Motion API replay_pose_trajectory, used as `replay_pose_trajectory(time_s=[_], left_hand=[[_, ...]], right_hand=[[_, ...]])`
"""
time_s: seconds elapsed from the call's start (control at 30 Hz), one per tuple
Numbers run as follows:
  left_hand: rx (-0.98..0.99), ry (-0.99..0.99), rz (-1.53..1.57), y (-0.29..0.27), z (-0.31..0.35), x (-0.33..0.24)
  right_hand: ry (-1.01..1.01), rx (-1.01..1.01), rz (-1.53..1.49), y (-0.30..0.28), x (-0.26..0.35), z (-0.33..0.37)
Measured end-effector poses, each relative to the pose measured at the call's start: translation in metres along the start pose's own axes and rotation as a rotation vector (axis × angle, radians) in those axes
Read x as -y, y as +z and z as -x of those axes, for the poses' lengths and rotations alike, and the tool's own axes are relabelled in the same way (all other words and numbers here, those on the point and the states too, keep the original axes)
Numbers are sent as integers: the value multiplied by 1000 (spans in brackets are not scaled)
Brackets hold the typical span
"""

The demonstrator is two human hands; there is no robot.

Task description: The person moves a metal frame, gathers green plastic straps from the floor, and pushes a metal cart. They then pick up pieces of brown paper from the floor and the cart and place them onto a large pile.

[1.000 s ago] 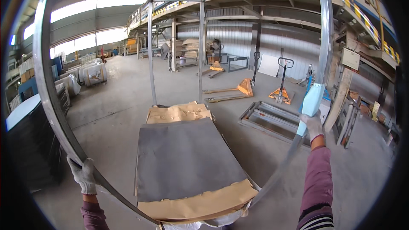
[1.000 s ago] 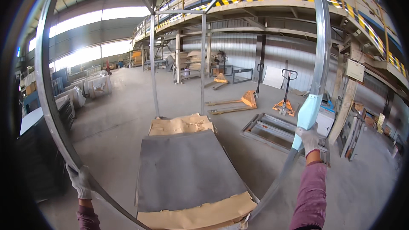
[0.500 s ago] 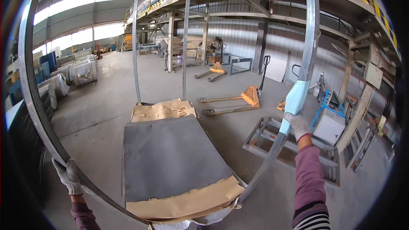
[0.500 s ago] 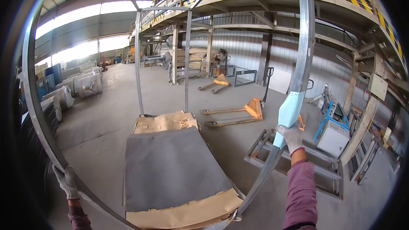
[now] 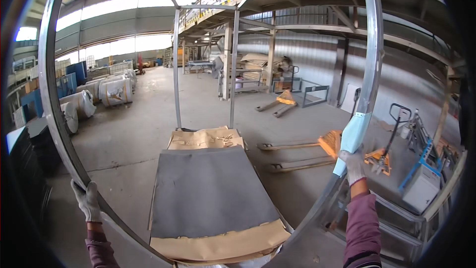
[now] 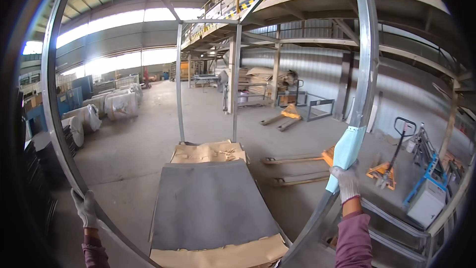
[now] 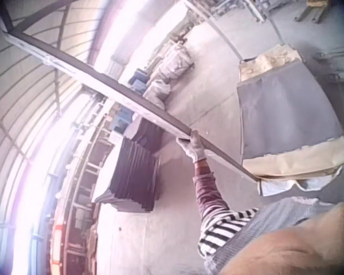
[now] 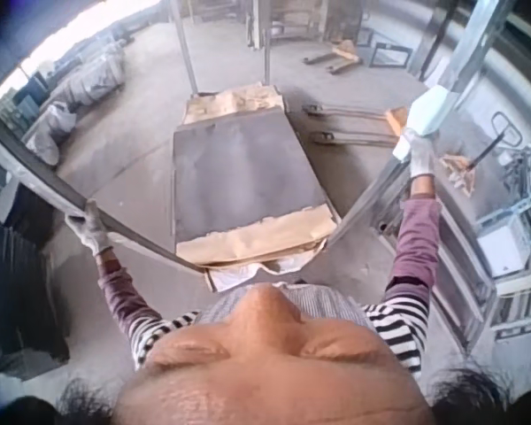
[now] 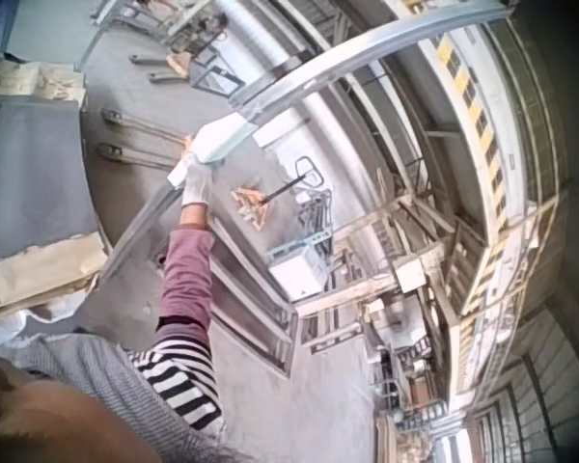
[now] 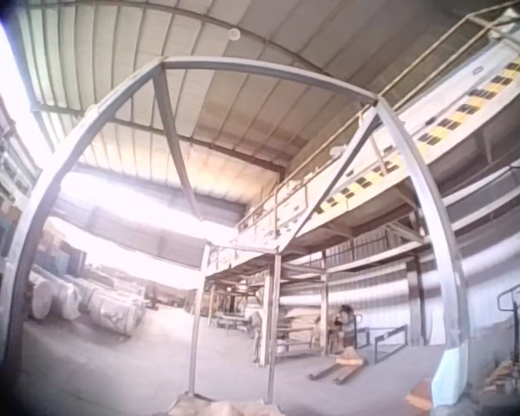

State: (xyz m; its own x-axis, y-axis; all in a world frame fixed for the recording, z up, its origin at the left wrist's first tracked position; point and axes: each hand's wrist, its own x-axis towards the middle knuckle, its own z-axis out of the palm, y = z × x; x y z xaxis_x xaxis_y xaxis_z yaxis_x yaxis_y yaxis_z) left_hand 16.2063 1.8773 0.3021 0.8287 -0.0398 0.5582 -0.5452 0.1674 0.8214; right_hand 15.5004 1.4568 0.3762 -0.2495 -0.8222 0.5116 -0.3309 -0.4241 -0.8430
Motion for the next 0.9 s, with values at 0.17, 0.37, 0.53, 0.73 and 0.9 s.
replay_pose_trajectory(time_s=[0.17, 0.37, 0.53, 0.73, 0.9], left_hand=[[-46, 83, -91, 97, -77, 70], [16, 97, -49, 244, -195, 148], [100, 74, -107, 374, -270, 208], [-141, 130, -93, 541, -259, 241], [-78, 117, -61, 648, -306, 306]], right_hand=[[13, -1, -99, 119, 8, -53], [-69, 85, -50, 284, -23, -175], [-115, 37, -77, 414, -69, -295], [-58, -5, 70, 528, -136, -444], [-65, -77, 110, 636, -173, -548]])
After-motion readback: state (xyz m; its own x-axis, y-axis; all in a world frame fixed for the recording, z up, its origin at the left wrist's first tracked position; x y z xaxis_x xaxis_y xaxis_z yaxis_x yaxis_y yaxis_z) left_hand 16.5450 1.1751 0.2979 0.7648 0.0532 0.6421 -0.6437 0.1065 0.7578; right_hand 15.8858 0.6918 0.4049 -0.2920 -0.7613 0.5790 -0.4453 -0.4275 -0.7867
